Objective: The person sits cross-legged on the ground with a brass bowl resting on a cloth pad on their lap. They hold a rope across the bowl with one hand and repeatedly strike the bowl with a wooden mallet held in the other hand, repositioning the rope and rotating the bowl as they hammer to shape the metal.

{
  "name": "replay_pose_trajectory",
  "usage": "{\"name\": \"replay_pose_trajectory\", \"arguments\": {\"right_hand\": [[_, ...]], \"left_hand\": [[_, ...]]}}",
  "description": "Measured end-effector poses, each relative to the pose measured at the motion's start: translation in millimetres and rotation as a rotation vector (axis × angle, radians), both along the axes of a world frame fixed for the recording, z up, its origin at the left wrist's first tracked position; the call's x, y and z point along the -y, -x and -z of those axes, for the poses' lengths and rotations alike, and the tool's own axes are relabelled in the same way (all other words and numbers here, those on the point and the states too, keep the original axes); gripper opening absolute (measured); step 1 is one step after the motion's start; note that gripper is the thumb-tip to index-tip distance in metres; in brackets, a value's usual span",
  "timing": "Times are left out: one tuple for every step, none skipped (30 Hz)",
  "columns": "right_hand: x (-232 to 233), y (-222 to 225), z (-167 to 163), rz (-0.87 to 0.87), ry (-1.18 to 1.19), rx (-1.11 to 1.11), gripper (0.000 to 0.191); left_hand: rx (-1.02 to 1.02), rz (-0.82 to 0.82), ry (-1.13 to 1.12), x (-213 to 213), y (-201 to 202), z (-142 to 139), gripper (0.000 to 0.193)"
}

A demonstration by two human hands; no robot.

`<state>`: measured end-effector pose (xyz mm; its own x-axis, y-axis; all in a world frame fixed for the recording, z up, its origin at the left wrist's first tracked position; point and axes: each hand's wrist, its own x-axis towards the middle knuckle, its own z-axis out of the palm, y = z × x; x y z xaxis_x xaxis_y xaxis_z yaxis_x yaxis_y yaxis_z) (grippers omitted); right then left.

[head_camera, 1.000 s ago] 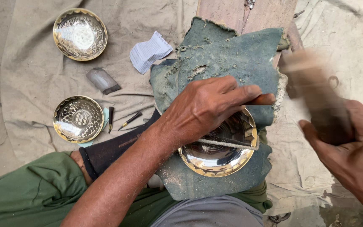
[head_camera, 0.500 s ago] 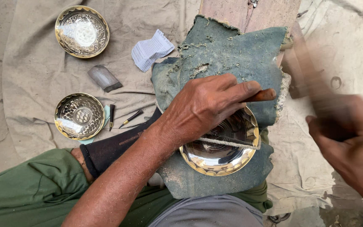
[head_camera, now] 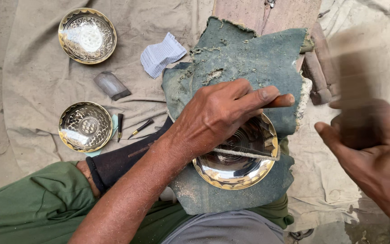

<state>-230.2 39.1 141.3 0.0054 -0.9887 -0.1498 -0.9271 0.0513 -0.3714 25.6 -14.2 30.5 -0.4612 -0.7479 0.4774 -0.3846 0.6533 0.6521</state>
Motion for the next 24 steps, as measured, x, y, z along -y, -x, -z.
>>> {"name": "replay_pose_trajectory", "arguments": {"right_hand": [[0.2, -0.6, 0.4, 0.043, 0.001, 0.174, 0.017], [0.9, -1.5, 0.3, 0.004, -0.009, 0.045, 0.023], [1.6, -2.4, 0.3, -0.033, -0.021, -0.083, 0.03], [3.0, -3.2, -0.8, -0.069, -0.029, -0.211, 0.038], [3.7, -4.8, -0.5, -0.037, -0.015, -0.126, 0.027], [4.7, -6.5, -0.4, -0.004, 0.003, -0.04, 0.017], [5.9, -7.8, -0.6, 0.021, 0.019, 0.046, 0.012], [7.0, -8.7, -1.3, -0.016, 0.0, -0.063, 0.016], [7.2, -9.5, -2.0, -0.051, -0.02, -0.173, 0.024], [7.4, -10.1, -2.5, -0.081, -0.041, -0.282, 0.034], [7.2, -10.4, -2.4, -0.02, -0.045, -0.169, 0.033], [6.9, -10.4, -2.5, 0.037, -0.049, -0.057, 0.033], [6.5, -9.9, -1.9, 0.087, -0.054, 0.056, 0.033], [6.3, -9.4, -0.9, 0.03, -0.057, -0.056, 0.034], [5.8, -7.7, -0.5, -0.026, -0.065, -0.165, 0.034], [5.8, -5.8, -0.9, -0.08, -0.075, -0.274, 0.035], [5.6, -5.0, 1.9, -0.012, -0.071, -0.127, 0.035], [5.8, -4.0, 4.0, 0.057, -0.061, 0.021, 0.034], [6.0, -2.5, 5.3, 0.119, -0.053, 0.171, 0.034], [6.4, -0.9, 6.1, 0.046, -0.052, 0.027, 0.033], [5.7, 0.0, 6.7, -0.026, -0.052, -0.115, 0.032], [5.7, 0.6, 7.2, -0.096, -0.051, -0.258, 0.031], [4.8, 0.7, 7.8, -0.053, -0.026, -0.111, 0.031], [4.4, 0.7, 7.9, -0.011, 0.001, 0.036, 0.033]], "left_hand": [[0.032, -0.018, -0.007, -1.0, -1.1, -0.6, 0.041], [0.007, -0.007, -0.002, -0.7, -1.1, -1.4, 0.037], [-0.017, 0.006, 0.001, -0.6, -1.3, -1.8, 0.033], [-0.042, 0.022, 0.007, -0.5, -1.4, -2.5, 0.029], [-0.018, 0.008, -0.018, -1.0, -1.7, -3.0, 0.032], [0.008, -0.004, -0.038, -1.2, -1.9, -3.5, 0.035], [0.033, -0.023, -0.06, -1.7, -2.2, -3.8, 0.039], [-0.015, -0.02, -0.031, -1.3, -2.1, -3.8, 0.038], [-0.064, -0.015, -0.005, -1.0, -1.6, -3.5, 0.038], [-0.112, -0.004, 0.022, -1.0, -1.5, -3.3, 0.037], [-0.058, -0.007, 0.003, -1.6, -1.8, -2.7, 0.039], [-0.005, -0.013, -0.017, -2.3, -2.3, -2.3, 0.041], [0.048, -0.026, -0.037, -3.3, -2.6, -1.5, 0.043], [0.028, -0.027, -0.01, -3.3, -2.5, -0.8, 0.038], [0.01, -0.027, 0.012, -3.6, -2.2, 0.3, 0.034], [-0.009, -0.023, 0.032, -3.8, -1.7, 1.1, 0.031], [-0.003, -0.03, 0.009, -4.5, -1.5, 2.0, 0.034], [0.003, -0.036, -0.008, -4.7, -1.2, 2.7, 0.037], [0.01, -0.049, -0.029, -5.0, -0.9, 3.6, 0.04], [-0.021, -0.053, 0.003, -4.5, -0.3, 4.5, 0.039], [-0.051, -0.056, 0.032, -4.0, 0.4, 5.4, 0.039], [-0.082, -0.057, 0.063, -3.5, 0.7, 6.0, 0.038], [-0.057, -0.051, 0.038, -4.1, 0.3, 6.6, 0.039], [-0.033, -0.048, 0.013, -4.6, -0.3, 6.6, 0.04]]}}
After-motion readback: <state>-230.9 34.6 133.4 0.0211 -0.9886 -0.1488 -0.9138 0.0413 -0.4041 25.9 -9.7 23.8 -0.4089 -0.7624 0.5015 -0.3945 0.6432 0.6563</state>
